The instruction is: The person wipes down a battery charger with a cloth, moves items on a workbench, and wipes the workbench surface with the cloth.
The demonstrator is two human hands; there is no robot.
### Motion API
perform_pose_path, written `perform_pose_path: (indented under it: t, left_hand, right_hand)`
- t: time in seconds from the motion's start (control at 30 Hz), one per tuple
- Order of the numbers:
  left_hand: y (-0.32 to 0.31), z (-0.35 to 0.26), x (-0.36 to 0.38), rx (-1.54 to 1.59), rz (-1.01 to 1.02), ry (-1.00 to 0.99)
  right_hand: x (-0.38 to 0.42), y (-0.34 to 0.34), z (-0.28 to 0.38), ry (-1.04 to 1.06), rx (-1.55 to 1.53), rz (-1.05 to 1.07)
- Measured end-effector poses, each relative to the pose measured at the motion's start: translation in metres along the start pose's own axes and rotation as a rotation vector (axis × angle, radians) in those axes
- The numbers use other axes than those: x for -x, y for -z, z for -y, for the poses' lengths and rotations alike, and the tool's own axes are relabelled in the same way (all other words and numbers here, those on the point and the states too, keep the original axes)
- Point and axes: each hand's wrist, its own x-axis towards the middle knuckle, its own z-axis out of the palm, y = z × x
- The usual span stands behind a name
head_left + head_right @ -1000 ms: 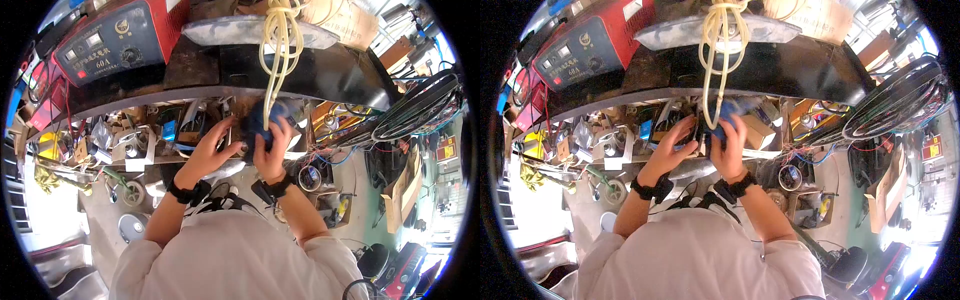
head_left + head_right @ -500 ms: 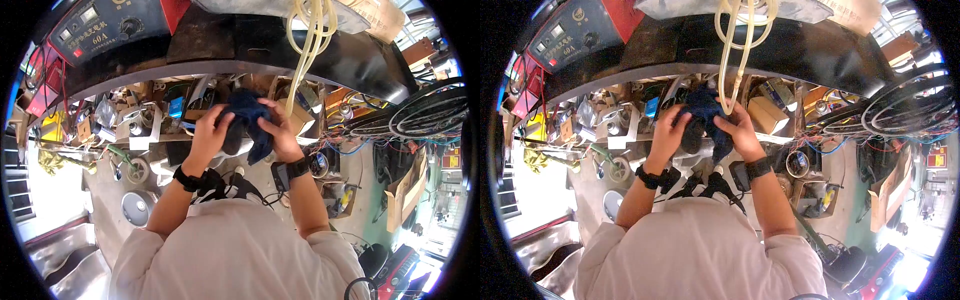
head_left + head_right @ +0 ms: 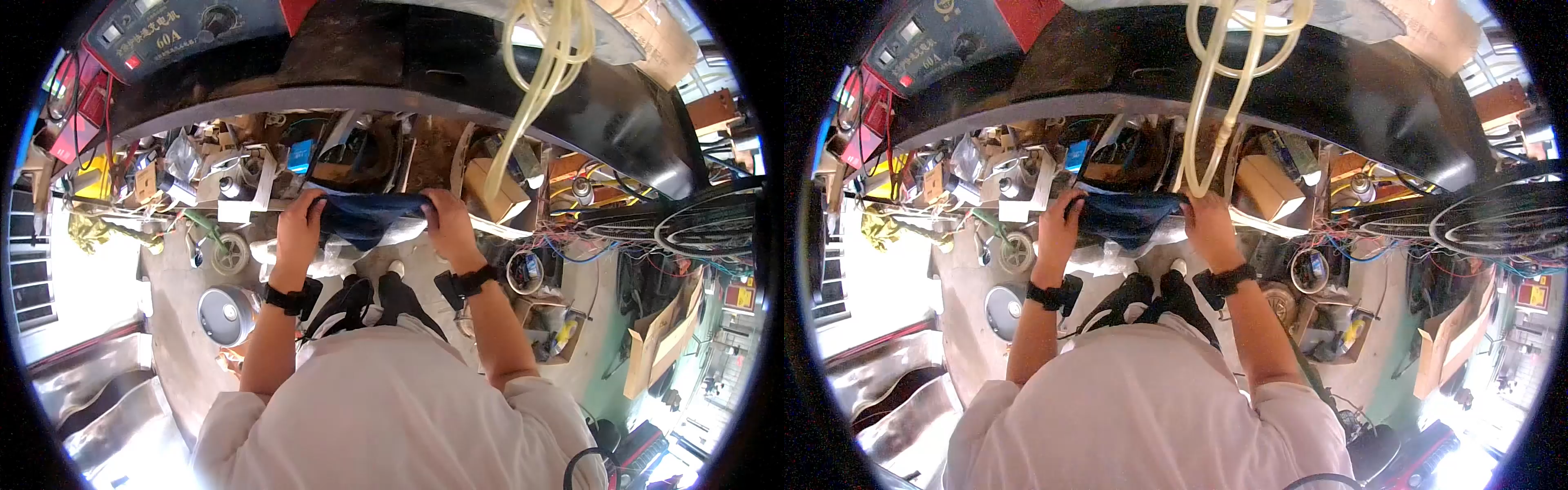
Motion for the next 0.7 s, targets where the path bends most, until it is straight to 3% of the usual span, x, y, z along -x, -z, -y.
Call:
perform_pose_path:
  t: [0.07, 0.1, 0.17, 0.2, 0.33, 0.43, 0.57, 0.7]
  left_hand:
    - [0.007, 0.010, 0.003, -0.082, -0.011, 0.129]
    - [0.011, 0.016, -0.003, -0.157, -0.133, -0.114]
    - [0.025, 0.019, 0.000, 0.011, 0.000, 0.169]
    - [0.030, 0.023, -0.001, 0.033, -0.003, 0.153]
    - [0.049, 0.034, -0.008, 0.139, -0.012, 0.112]
    - [0.053, 0.046, -0.018, 0.259, -0.063, 0.057]
    - [0.064, 0.030, -0.019, 0.275, 0.017, 0.076]
    - [0.065, 0.033, -0.022, 0.317, -0.017, -0.007]
  right_hand:
    - [0.001, -0.012, -0.010, -0.173, -0.171, -0.009]
    - [0.001, -0.013, -0.009, -0.188, -0.209, -0.021]
    - [-0.003, -0.014, -0.006, -0.219, -0.281, -0.054]
    - [-0.006, -0.016, -0.002, -0.139, -0.314, -0.143]
    - [-0.014, 0.008, 0.030, -0.411, -0.542, -0.089]
    - [-0.015, 0.010, 0.038, -0.253, -0.540, -0.226]
    - [-0.009, -0.009, 0.030, -0.257, -0.402, -0.094]
    - [0.000, 0.015, 0.064, -0.121, -0.294, -0.155]
